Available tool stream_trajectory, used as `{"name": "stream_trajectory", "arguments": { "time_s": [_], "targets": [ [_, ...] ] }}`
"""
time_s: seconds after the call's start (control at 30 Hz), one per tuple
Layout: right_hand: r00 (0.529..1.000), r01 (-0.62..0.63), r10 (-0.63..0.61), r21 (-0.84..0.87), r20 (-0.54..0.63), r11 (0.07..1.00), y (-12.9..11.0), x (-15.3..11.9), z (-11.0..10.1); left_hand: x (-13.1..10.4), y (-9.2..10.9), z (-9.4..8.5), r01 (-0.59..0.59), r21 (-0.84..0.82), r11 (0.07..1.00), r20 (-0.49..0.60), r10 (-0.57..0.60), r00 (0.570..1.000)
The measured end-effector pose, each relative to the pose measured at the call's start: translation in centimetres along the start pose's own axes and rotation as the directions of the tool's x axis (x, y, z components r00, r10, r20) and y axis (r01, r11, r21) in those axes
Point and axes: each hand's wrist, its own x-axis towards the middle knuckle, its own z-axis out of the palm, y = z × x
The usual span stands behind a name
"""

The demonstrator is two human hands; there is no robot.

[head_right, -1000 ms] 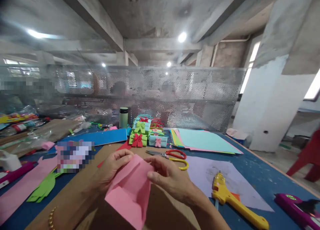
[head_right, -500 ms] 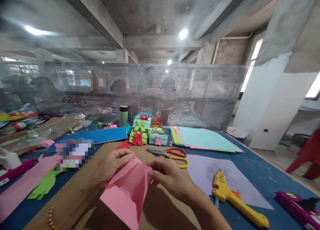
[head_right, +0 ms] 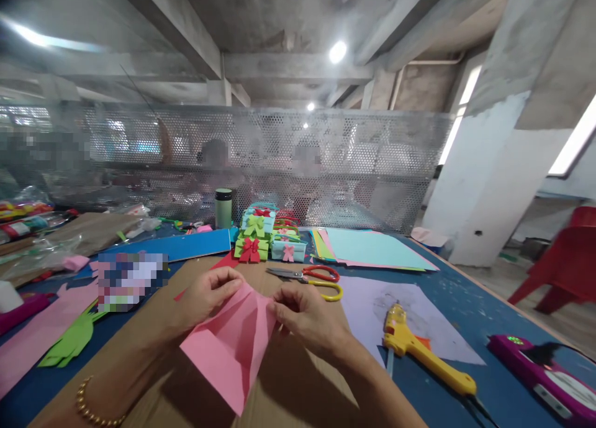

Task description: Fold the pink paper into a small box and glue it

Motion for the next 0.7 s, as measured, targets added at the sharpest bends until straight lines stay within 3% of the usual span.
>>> {"name": "stream_trajectory", "arguments": {
  "time_s": [0.13, 0.23, 0.37, 0.5, 0.63, 0.7],
  "targets": [
    [0.999, -0.001, -0.002, -0.085, -0.036, 0.996, 0.1, 0.1, 0.1, -0.2, 0.9, -0.3, -0.025, 0.140, 0.990, -0.088, 0.038, 0.995],
    [0.992, 0.000, -0.013, -0.104, -0.126, 0.995, 0.1, 0.3, 0.4, -0.9, 1.6, -0.1, -0.138, 0.297, 0.945, -0.181, 0.198, 0.963],
    [0.976, 0.000, -0.005, -0.022, -0.219, 1.000, -0.2, 0.2, 1.1, -2.0, 1.4, 1.0, -0.268, 0.388, 0.882, -0.070, 0.318, 0.946],
    [0.983, 0.032, -0.027, 0.028, -0.182, 0.999, -1.1, -0.1, 2.0, -2.5, 0.6, 2.3, -0.232, 0.368, 0.900, 0.028, 0.239, 0.971],
    [0.991, 0.038, -0.029, 0.066, -0.130, 0.997, -1.5, -0.4, 2.2, -2.2, 0.8, 2.5, -0.095, 0.164, 0.982, 0.078, 0.084, 0.993],
    [0.991, 0.045, -0.037, 0.058, -0.127, 0.997, -1.4, -0.3, 2.1, -2.1, 1.1, 2.2, -0.082, 0.131, 0.988, 0.100, 0.069, 0.993]
  ]
}}
